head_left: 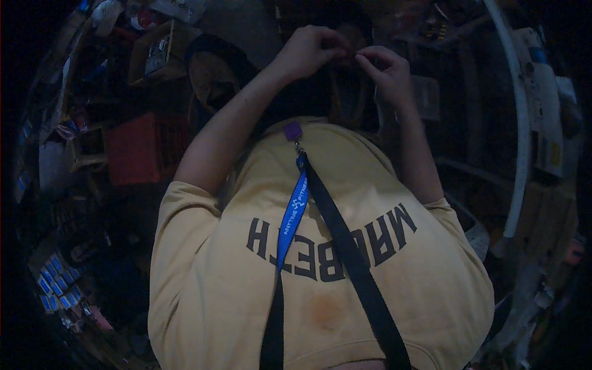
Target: Threading laces through the eyelets of leather shoes in a shoe manufacturing environment.
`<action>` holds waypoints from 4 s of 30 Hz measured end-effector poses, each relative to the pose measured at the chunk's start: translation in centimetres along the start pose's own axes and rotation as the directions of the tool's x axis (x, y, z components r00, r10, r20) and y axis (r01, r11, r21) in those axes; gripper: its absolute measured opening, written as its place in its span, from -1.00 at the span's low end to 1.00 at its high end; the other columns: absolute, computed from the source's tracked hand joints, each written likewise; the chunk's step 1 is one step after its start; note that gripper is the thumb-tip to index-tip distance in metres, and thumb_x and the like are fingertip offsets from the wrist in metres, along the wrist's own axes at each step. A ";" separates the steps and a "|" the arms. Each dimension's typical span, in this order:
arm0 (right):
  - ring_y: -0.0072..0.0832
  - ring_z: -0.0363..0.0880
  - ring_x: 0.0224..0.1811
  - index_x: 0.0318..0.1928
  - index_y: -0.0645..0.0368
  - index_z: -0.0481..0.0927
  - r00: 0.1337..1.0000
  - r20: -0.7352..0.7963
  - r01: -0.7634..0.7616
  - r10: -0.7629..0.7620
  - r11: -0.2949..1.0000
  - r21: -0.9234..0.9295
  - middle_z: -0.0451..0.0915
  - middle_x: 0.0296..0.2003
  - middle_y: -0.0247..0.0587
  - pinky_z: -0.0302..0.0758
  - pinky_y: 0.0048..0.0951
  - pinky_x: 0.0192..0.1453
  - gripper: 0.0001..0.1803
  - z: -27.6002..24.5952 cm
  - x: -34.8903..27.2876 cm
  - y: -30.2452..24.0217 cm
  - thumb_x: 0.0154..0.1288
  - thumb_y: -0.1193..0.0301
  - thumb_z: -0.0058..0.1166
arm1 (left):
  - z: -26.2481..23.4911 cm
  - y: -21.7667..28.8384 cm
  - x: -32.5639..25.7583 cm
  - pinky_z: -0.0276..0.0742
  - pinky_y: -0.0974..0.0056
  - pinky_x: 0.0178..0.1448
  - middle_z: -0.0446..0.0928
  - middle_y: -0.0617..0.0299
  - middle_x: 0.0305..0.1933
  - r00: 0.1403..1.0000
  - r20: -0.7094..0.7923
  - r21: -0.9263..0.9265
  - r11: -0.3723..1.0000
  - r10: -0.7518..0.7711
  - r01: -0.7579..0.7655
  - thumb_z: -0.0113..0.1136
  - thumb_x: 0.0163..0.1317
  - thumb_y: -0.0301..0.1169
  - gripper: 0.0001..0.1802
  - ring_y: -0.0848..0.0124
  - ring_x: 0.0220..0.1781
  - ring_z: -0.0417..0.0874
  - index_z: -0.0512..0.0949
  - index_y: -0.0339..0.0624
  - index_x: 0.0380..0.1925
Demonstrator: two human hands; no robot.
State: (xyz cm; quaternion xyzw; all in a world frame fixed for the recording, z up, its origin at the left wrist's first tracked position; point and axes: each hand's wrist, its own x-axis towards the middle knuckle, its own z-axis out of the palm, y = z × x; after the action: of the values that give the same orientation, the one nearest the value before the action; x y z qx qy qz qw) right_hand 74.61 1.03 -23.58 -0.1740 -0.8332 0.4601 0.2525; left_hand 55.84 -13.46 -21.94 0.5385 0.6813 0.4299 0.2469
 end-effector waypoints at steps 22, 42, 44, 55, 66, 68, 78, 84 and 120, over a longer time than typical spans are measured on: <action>-0.52 0.77 -0.10 -0.10 0.17 0.78 0.995 -0.093 -0.025 0.029 0.999 0.047 0.80 -0.20 -0.24 0.65 -0.43 0.05 -0.79 0.9 0.3 1.2 0.29 0.39 0.42 | -0.2 -0.5 0.4 0.67 0.24 0.17 0.78 0.21 -0.09 1.000 -0.025 -0.062 0.998 0.009 -0.011 0.42 0.31 -0.36 -0.73 0.43 -0.02 0.77 0.74 -0.21 -0.04; -0.57 0.76 -0.02 0.04 0.12 0.67 0.979 -0.185 0.107 -0.081 0.985 0.136 0.80 -0.13 -0.32 0.62 -0.43 0.19 -0.64 1.6 -0.3 2.1 0.24 0.49 0.43 | -0.5 -0.8 0.3 0.63 0.24 0.23 0.78 0.17 -0.05 0.999 0.033 -0.058 0.998 -0.027 0.029 0.37 0.37 -0.32 -0.71 0.39 0.05 0.76 0.74 -0.25 -0.02; -0.56 0.75 0.02 0.10 0.11 0.66 0.978 -0.186 0.117 -0.094 0.986 0.118 0.80 -0.10 -0.30 0.61 -0.41 0.23 -0.59 1.7 -0.4 1.9 0.24 0.49 0.42 | -0.5 -1.2 0.3 0.62 0.24 0.24 0.78 0.15 -0.04 0.999 0.028 -0.056 0.998 -0.024 0.026 0.37 0.37 -0.31 -0.71 0.39 0.05 0.76 0.74 -0.23 0.00; -0.50 0.73 0.06 0.04 0.08 0.80 0.993 -0.114 -0.004 0.021 0.989 0.150 0.79 0.00 -0.28 0.61 -0.39 0.23 -0.63 2.9 0.1 -0.6 0.22 0.33 0.52 | -0.8 0.1 -0.2 0.61 0.24 0.22 0.79 0.17 -0.09 0.994 -0.084 -0.016 0.997 -0.076 0.074 0.40 0.34 -0.23 -0.70 0.41 0.02 0.76 0.76 -0.14 -0.02; -0.47 0.79 -0.10 -0.07 0.09 0.82 1.000 -0.008 -0.023 0.022 0.993 -0.115 0.81 -0.11 -0.23 0.67 -0.40 0.09 -0.68 0.9 -1.3 -1.8 0.15 0.29 0.46 | 0.1 -0.1 -2.3 0.60 0.29 0.07 0.77 0.28 -0.16 0.993 -0.003 -0.099 0.988 -0.116 0.115 0.42 0.32 -0.22 -0.73 0.49 -0.12 0.71 0.77 -0.15 -0.12; -0.46 0.79 -0.08 -0.07 0.09 0.82 1.000 -0.004 -0.008 0.007 0.988 -0.154 0.81 -0.12 -0.23 0.67 -0.40 0.09 -0.67 0.7 -1.6 -2.6 0.15 0.30 0.45 | -0.1 -0.5 -2.7 0.60 0.29 0.08 0.76 0.28 -0.16 0.993 -0.007 -0.092 0.989 -0.114 0.113 0.42 0.32 -0.22 -0.73 0.49 -0.11 0.71 0.77 -0.14 -0.12; -0.44 0.74 -0.02 0.02 0.17 0.77 1.000 -0.017 0.023 -0.023 0.999 0.040 0.71 -0.01 -0.22 0.69 -0.37 0.10 -0.71 1.7 -3.1 -1.2 0.32 0.39 0.37 | -0.7 -0.6 -2.9 0.61 0.24 0.22 0.74 0.23 -0.02 0.997 0.051 -0.019 0.998 0.058 -0.057 0.37 0.39 -0.26 -0.68 0.45 0.06 0.70 0.69 -0.18 0.04; -0.55 0.68 -0.07 0.39 0.17 0.46 0.985 -0.054 -0.116 0.162 0.868 0.483 0.67 0.01 -0.23 0.64 -0.47 0.05 -0.50 2.2 -1.8 1.1 0.53 0.40 0.18 | 0.5 -0.6 -1.3 0.59 0.22 0.29 0.72 0.21 0.05 0.979 0.131 -0.049 0.987 0.158 -0.152 0.31 0.45 -0.28 -0.67 0.40 0.13 0.71 0.65 -0.21 0.11; -0.38 0.78 -0.05 -0.04 0.17 0.74 0.990 -0.054 0.116 -0.131 0.968 -0.224 0.78 -0.12 -0.19 0.67 -0.34 0.10 -0.63 1.6 -4.2 -1.2 0.17 0.31 0.48 | 1.0 -0.5 -0.6 0.66 0.16 0.09 0.75 0.09 -0.14 0.917 0.127 0.113 0.913 0.377 -0.391 0.44 0.26 -0.36 -0.70 0.25 -0.08 0.78 0.68 -0.18 -0.04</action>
State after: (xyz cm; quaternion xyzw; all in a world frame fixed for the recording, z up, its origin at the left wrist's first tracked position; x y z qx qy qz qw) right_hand 77.03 -2.82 -24.34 -0.1643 -0.8793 0.3419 0.2882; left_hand 56.59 -13.72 -22.93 0.6989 0.5763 0.3942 0.1550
